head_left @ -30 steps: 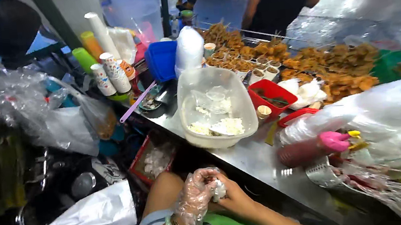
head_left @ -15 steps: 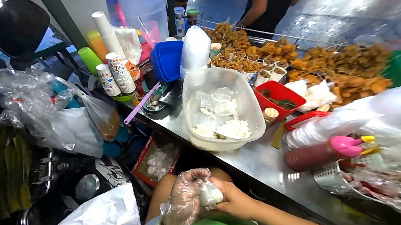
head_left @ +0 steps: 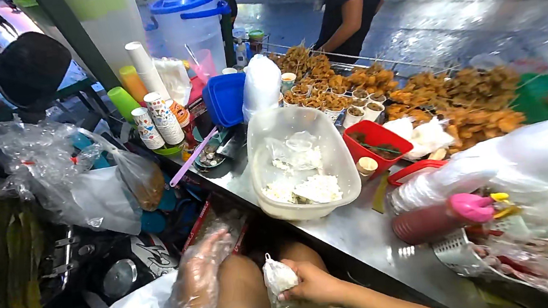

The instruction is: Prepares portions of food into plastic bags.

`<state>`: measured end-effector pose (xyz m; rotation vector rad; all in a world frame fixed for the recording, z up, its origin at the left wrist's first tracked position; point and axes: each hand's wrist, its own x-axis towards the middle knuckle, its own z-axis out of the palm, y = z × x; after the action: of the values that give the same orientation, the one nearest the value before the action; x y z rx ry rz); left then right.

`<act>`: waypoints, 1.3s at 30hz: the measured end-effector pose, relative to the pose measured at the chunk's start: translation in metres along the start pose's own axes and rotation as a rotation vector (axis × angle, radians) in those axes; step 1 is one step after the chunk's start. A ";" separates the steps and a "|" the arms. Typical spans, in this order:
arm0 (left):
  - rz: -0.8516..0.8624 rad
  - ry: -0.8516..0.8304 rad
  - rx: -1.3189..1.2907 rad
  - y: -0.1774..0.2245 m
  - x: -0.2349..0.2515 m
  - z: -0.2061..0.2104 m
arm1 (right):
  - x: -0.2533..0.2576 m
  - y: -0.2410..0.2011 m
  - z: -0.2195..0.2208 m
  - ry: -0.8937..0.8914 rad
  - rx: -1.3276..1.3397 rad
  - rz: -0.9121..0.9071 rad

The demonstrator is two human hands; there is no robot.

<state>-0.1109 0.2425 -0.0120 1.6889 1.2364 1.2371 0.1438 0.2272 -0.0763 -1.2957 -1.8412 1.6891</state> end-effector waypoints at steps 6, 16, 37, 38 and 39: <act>0.009 0.260 0.047 0.009 0.011 -0.005 | 0.057 -0.026 -0.007 0.097 0.178 0.056; -0.177 0.485 -0.167 0.019 0.014 0.036 | 0.041 -0.095 0.017 0.039 -0.274 -0.734; -0.370 0.489 -0.402 -0.011 0.025 0.019 | 0.097 -0.119 -0.150 0.229 -0.764 -0.153; -0.371 0.476 -0.399 -0.011 0.026 0.021 | 0.116 -0.114 -0.167 0.235 -0.759 -0.052; -0.373 0.458 -0.398 -0.011 0.026 0.022 | 0.132 -0.108 -0.181 0.239 -0.756 0.026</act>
<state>-0.0910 0.2712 -0.0213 0.8685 1.3723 1.5513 0.1659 0.4541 0.0237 -1.6933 -2.4005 0.7841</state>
